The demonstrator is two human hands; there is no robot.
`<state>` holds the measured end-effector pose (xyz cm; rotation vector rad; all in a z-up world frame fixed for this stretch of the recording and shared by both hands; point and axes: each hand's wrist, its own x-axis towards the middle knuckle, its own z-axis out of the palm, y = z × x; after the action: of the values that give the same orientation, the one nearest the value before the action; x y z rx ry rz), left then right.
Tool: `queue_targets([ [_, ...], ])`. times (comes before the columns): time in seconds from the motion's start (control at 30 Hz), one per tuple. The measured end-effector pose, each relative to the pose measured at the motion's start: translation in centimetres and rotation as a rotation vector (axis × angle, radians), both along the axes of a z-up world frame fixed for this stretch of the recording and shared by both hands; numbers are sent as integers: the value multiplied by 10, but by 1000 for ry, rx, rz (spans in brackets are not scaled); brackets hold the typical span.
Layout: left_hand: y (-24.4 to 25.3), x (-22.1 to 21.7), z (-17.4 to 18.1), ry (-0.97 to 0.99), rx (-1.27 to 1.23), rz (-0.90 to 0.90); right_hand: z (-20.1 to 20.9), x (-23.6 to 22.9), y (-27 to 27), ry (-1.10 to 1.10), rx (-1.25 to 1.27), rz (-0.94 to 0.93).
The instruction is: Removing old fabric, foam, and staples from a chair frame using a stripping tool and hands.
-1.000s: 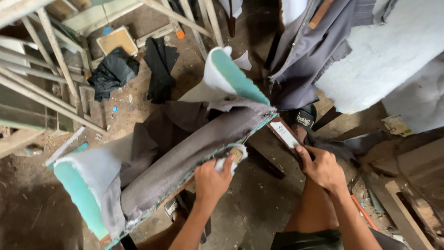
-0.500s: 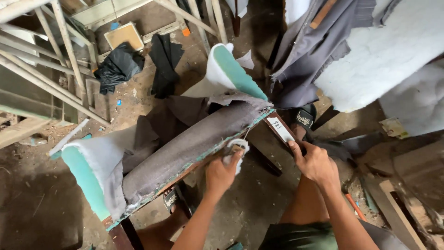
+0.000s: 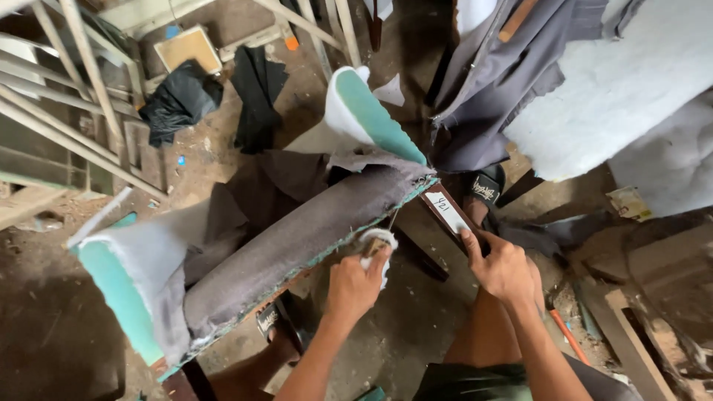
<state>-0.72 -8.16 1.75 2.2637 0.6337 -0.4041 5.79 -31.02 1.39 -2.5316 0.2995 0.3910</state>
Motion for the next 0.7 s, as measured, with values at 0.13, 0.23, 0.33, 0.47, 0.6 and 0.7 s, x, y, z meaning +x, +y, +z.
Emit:
queue_targets([
  [0.13, -4, 10, -100, -671, 120, -6, 10, 1, -1, 45, -117, 1],
  [0.23, -3, 13, -133, -913, -31, -8, 2, -6, -4, 77, -160, 0],
  [0.33, -5, 6, -153, -882, -135, 49, -2, -3, -2, 14, -99, -11],
  [0.47, -10, -6, 20, -33, -45, 54, -6, -3, -1, -41, -25, -10],
  [0.6, 22, 19, 65, 84, 121, -71, -3, -6, -3, -72, 7, 32],
  [0.7, 45, 45, 101, 162, 256, -213, 1, -6, -3, -43, -4, 42],
])
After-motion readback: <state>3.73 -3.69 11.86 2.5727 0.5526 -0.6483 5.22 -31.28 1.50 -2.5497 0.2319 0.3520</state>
